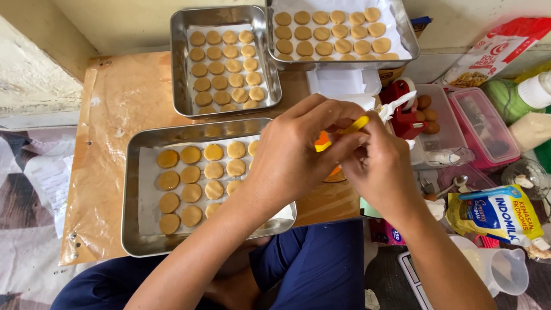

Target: Applying egg wash to cookies using a pastry brush and adding toppings

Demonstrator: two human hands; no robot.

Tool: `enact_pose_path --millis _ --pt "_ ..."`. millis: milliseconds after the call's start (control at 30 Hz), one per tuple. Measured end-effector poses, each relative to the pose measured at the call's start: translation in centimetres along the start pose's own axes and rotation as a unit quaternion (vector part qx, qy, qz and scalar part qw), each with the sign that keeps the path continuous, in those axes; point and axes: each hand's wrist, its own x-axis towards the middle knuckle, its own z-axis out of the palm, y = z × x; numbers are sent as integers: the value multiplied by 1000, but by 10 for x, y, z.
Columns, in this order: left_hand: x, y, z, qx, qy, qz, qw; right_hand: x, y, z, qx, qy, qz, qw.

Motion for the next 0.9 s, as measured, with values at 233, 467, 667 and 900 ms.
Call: enact_pose_path --millis 233,467,667,900 --pt "-6 -11 1 -11 -4 -10 1000 -9 13 19 -30 -7 40 999" --pt "-7 -11 -3 5 -14 -27 1000 -6 8 21 -8 0 27 1000" --pt "2 1 -5 24 -14 -2 1000 3 -8 6 34 38 -10 999" --pt "15 10 -5 25 -27 23 999 3 -13 -11 13 69 51 996"
